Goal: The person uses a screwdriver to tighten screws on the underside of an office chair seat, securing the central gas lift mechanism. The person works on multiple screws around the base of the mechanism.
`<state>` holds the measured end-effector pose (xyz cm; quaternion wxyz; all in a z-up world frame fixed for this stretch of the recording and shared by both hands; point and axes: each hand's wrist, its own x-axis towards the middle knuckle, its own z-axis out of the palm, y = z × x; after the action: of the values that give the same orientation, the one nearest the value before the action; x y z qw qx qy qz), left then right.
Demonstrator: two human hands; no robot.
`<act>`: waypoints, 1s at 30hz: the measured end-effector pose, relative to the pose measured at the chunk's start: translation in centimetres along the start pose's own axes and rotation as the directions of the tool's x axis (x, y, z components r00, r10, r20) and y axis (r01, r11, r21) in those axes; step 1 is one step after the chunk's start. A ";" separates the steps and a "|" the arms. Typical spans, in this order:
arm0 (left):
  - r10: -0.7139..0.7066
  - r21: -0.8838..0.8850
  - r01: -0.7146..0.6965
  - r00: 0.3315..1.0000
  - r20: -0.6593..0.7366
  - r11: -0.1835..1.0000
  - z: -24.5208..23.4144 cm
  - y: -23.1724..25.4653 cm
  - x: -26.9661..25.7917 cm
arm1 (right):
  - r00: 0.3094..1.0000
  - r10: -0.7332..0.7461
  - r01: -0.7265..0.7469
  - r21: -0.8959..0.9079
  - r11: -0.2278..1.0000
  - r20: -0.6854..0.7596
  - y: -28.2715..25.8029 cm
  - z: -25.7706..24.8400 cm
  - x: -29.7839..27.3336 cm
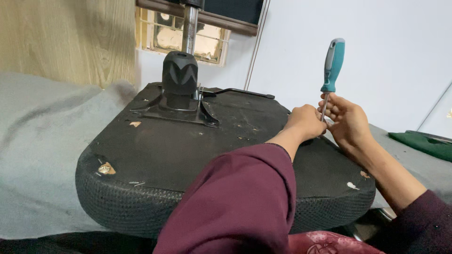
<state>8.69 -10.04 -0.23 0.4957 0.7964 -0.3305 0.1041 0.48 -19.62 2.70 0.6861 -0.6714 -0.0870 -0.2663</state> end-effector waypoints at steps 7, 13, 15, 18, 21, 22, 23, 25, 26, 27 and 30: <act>0.042 0.037 -0.042 0.999 0.004 0.998 -0.5 0.3 -0.8 | 0.998 -0.041 0.040 -0.041 0.998 -0.038 0.4 -0.2 0.0; 0.058 -0.374 0.004 0.987 0.153 0.927 0.1 0.2 -0.4 | 0.993 -0.091 0.083 -0.107 0.991 -0.076 -0.2 0.1 -0.8; 0.052 -0.403 0.018 0.986 0.162 0.915 0.1 0.2 -0.3 | 0.995 -0.041 0.034 -0.092 0.995 -0.085 -0.6 0.4 -1.3; 0.032 -0.199 -0.013 0.995 0.092 0.980 -0.2 0.4 -0.6 | 0.996 0.013 -0.018 -0.054 0.998 -0.089 -0.9 0.8 -1.5; -0.015 -0.141 0.024 0.998 0.062 0.990 -0.7 0.9 -0.9 | 0.998 0.006 -0.009 -0.039 0.999 -0.068 -0.7 0.8 -1.1; -0.021 -0.139 0.028 0.998 0.052 0.990 -0.9 1.0 -1.0 | 0.998 -0.004 0.001 -0.039 0.999 -0.059 -0.5 0.7 -0.8; -0.026 -0.136 0.032 0.999 0.041 0.990 -1.1 1.1 -1.2 | 0.999 -0.036 0.033 -0.073 0.997 -0.037 -0.3 0.5 -0.7; -0.018 -0.047 0.019 1.000 0.017 0.999 -1.4 1.0 -1.5 | 0.995 -0.099 0.100 -0.140 0.985 0.011 0.0 0.1 -0.5; -0.014 -0.003 0.014 1.000 0.004 1.000 -1.5 0.9 -1.5 | 0.995 -0.100 0.100 -0.134 0.986 0.003 0.0 0.0 -0.4; -0.013 -0.025 0.013 1.000 0.004 1.000 -1.5 0.8 -1.5 | 0.995 -0.100 0.099 -0.126 0.987 -0.006 0.1 -0.1 -0.4; 0.014 -0.099 -0.013 1.000 0.010 0.995 -1.1 0.0 -1.2 | 0.995 -0.098 0.097 -0.082 0.992 -0.013 0.1 0.0 -0.4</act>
<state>7.96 -8.63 -0.28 0.5322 0.7691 -0.3432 0.0866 0.19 -19.47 2.45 0.6452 -0.6914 -0.1031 -0.3084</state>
